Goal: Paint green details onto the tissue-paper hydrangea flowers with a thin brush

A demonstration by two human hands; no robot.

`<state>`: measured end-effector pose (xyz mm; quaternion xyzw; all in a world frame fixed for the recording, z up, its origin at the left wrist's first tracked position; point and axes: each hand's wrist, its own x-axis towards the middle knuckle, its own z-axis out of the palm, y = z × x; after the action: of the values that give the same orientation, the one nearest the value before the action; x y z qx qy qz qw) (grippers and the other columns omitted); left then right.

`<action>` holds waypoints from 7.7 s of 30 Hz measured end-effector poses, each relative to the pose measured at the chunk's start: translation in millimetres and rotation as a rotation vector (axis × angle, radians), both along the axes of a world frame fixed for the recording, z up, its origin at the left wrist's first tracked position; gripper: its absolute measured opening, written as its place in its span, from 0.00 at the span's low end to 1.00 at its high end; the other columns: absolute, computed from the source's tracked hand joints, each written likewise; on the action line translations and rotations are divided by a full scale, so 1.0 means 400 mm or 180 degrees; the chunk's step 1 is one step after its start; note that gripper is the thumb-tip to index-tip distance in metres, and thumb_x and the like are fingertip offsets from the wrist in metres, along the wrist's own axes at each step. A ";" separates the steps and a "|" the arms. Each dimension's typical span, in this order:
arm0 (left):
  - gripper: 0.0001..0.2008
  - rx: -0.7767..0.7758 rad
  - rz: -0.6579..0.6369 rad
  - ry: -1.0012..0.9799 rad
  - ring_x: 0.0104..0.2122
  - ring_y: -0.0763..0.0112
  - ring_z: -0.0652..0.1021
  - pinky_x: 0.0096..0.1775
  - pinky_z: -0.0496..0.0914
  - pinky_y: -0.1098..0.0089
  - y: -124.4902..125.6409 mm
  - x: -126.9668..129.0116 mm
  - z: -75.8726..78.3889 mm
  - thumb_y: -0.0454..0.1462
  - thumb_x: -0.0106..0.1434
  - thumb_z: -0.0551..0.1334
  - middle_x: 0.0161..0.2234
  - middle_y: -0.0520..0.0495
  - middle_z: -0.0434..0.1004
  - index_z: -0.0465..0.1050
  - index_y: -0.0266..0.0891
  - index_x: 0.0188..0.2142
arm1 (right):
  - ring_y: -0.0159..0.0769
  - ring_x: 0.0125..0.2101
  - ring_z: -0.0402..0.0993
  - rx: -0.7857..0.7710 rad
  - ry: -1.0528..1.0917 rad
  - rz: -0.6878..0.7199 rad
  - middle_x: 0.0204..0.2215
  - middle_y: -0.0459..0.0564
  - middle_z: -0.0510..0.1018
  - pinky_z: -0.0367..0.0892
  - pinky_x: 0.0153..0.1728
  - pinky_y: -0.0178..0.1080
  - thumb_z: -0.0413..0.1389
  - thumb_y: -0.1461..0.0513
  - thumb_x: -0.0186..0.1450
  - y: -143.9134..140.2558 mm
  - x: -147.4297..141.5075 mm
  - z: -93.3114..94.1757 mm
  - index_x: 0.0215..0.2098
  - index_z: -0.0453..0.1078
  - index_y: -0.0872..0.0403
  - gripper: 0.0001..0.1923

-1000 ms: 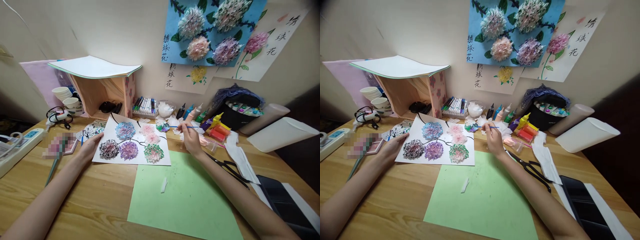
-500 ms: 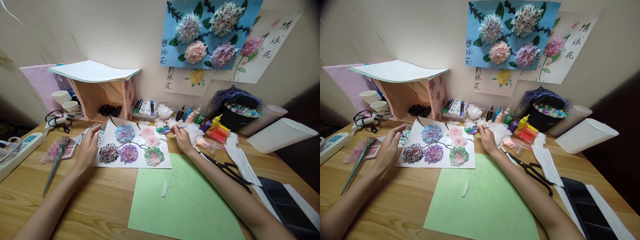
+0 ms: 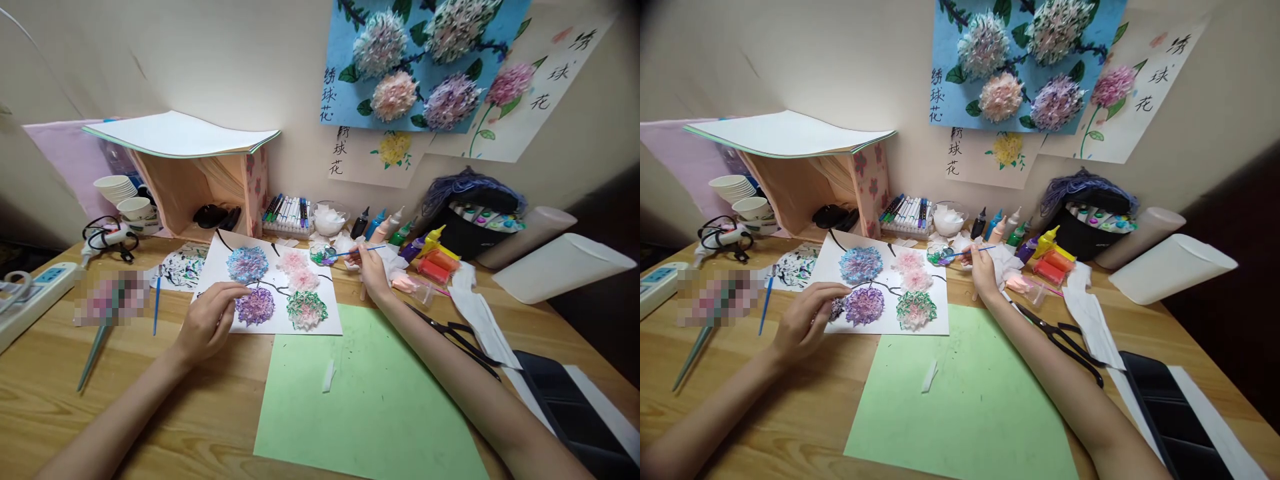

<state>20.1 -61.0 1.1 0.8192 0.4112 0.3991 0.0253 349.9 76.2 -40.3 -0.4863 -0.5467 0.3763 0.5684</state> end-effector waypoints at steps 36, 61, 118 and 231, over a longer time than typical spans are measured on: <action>0.11 0.0498 0.0109 0.0267 0.28 0.69 0.72 0.30 0.65 0.70 0.006 0.004 -0.006 0.27 0.63 0.52 0.28 0.47 0.71 0.70 0.37 0.38 | 0.33 0.26 0.67 0.0988 0.0127 0.0345 0.24 0.45 0.70 0.62 0.28 0.37 0.46 0.61 0.65 -0.203 -0.041 0.084 0.30 0.65 0.52 0.09; 0.10 0.0683 0.0335 0.0468 0.20 0.74 0.69 0.25 0.61 0.72 0.005 0.006 0.006 0.28 0.60 0.52 0.22 0.51 0.70 0.70 0.37 0.30 | 0.33 0.24 0.64 0.2990 -0.1807 0.1489 0.23 0.49 0.70 0.66 0.26 0.36 0.41 0.72 0.61 -0.354 -0.089 0.057 0.35 0.59 0.52 0.11; 0.10 0.0602 0.0411 0.0495 0.18 0.73 0.68 0.23 0.60 0.71 0.006 0.001 0.008 0.29 0.59 0.52 0.20 0.52 0.68 0.71 0.39 0.30 | 0.34 0.23 0.69 0.3046 -0.1892 0.1144 0.23 0.49 0.73 0.67 0.26 0.38 0.40 0.69 0.66 -0.353 -0.082 0.051 0.37 0.63 0.52 0.11; 0.10 0.0393 0.0540 0.0515 0.19 0.74 0.70 0.25 0.62 0.72 0.013 -0.029 0.000 0.30 0.62 0.52 0.22 0.53 0.70 0.72 0.39 0.33 | 0.36 0.35 0.72 0.0324 -0.0815 0.0248 0.34 0.50 0.76 0.66 0.38 0.39 0.45 0.52 0.68 -0.097 -0.024 -0.010 0.38 0.66 0.52 0.15</action>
<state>8.5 -55.7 1.2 0.8110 0.4543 0.3569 -0.0923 340.3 37.3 -44.2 -0.4793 -0.6516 0.3047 0.5028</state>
